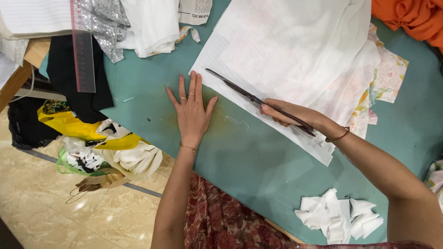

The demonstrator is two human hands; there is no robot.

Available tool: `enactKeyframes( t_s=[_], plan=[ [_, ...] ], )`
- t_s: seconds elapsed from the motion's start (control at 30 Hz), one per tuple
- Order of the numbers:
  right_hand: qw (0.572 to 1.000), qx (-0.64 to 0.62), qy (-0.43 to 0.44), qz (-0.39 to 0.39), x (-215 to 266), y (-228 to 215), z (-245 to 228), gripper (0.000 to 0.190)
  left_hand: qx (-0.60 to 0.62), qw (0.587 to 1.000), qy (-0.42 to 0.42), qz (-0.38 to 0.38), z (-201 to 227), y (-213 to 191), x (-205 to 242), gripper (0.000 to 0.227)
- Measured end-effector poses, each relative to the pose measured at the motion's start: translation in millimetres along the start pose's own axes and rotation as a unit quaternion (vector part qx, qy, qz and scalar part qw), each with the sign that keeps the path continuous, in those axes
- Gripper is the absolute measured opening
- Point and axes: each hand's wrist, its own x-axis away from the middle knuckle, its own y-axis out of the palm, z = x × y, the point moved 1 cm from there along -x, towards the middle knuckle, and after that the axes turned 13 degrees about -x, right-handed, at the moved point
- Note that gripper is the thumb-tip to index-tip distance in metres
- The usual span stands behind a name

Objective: Using large scissors to cut a specific shape out of a white piece of fabric on a cluttered workbench.

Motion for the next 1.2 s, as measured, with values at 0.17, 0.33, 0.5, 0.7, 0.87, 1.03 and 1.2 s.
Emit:
enactKeyframes(
  t_s=[0.17,0.33,0.5,0.7,0.87,1.03,1.2],
  plan=[
    [1.000,-0.006,-0.007,0.009,-6.0,1.3,7.8,0.064,-0.005,1.000,-0.001,0.002,0.4,1.5,-0.6,0.079],
    [1.000,-0.029,-0.002,0.010,-7.0,2.5,0.9,0.060,-0.005,1.000,-0.002,-0.003,0.4,-0.6,-0.9,0.080],
    [1.000,-0.022,-0.002,0.009,-14.1,7.4,-14.3,0.063,-0.004,1.000,-0.002,-0.007,0.5,2.9,-1.4,0.080],
    [1.000,-0.009,-0.004,0.017,-24.5,11.9,-15.6,0.067,0.000,1.000,-0.003,-0.004,0.4,4.5,-0.4,0.081],
    [1.000,-0.001,-0.013,0.019,-27.0,14.9,-19.8,0.065,-0.004,1.000,-0.003,-0.011,0.4,3.0,-1.4,0.080],
    [0.999,0.015,-0.012,0.030,-25.5,18.0,-23.5,0.062,0.004,1.000,-0.006,-0.015,-0.1,2.0,-1.4,0.080],
    [0.999,0.020,-0.012,0.043,-19.5,21.9,-34.3,0.060,0.017,1.000,-0.007,-0.015,-0.2,4.0,-1.8,0.080]
  ],
)
